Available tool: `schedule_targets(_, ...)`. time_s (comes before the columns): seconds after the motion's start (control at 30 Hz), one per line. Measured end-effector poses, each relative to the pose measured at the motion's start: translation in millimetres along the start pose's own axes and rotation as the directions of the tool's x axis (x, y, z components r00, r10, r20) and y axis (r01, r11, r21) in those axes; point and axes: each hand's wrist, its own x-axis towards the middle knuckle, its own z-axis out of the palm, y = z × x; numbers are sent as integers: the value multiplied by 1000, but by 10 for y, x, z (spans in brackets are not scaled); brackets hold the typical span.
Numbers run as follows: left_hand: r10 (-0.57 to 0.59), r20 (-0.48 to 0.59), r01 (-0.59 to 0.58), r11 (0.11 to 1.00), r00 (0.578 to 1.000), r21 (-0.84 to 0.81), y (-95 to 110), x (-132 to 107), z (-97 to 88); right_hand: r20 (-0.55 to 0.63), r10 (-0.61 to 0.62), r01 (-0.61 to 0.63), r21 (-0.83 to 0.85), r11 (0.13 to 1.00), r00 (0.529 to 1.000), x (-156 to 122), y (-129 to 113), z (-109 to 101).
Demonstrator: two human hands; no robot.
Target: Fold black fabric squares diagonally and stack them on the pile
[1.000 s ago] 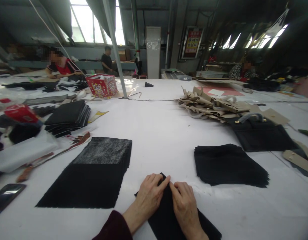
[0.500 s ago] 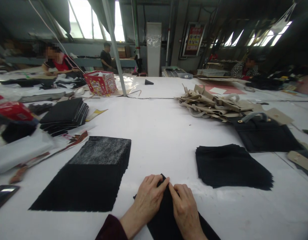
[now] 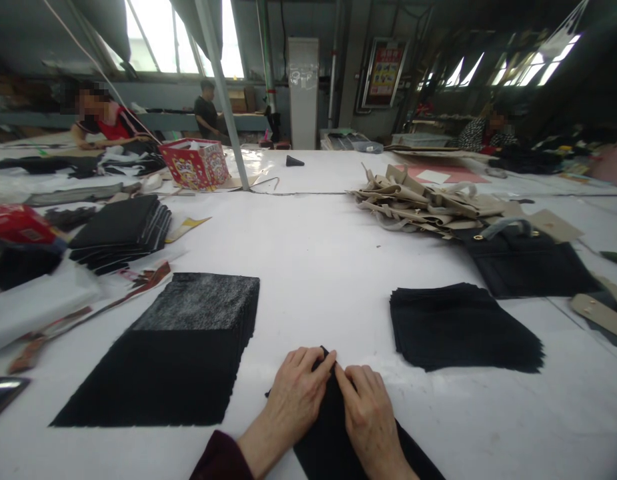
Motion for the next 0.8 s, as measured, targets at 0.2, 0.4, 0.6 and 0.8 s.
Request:
schedule_targets(0.2,-36,-12,36,999,999,-29,1,2,2,17,1,-1,-27,1000,1000,-12,13,16)
schedule_targets(0.4,10,-65,-12,999,998,-42,-34,-23,-20,3,1,-1,-37,999,1000,-15,14,26)
schedule_targets(0.6,83,-1,-83,993,997,87,-51,-5,-63,10,-8,9,-25,1000,1000,12,-2,-14)
schedule_targets(0.8,79,32,-83,989,996,125,-50,5,-63,16,10,-10,-12,1000,1000,7,-2,-12)
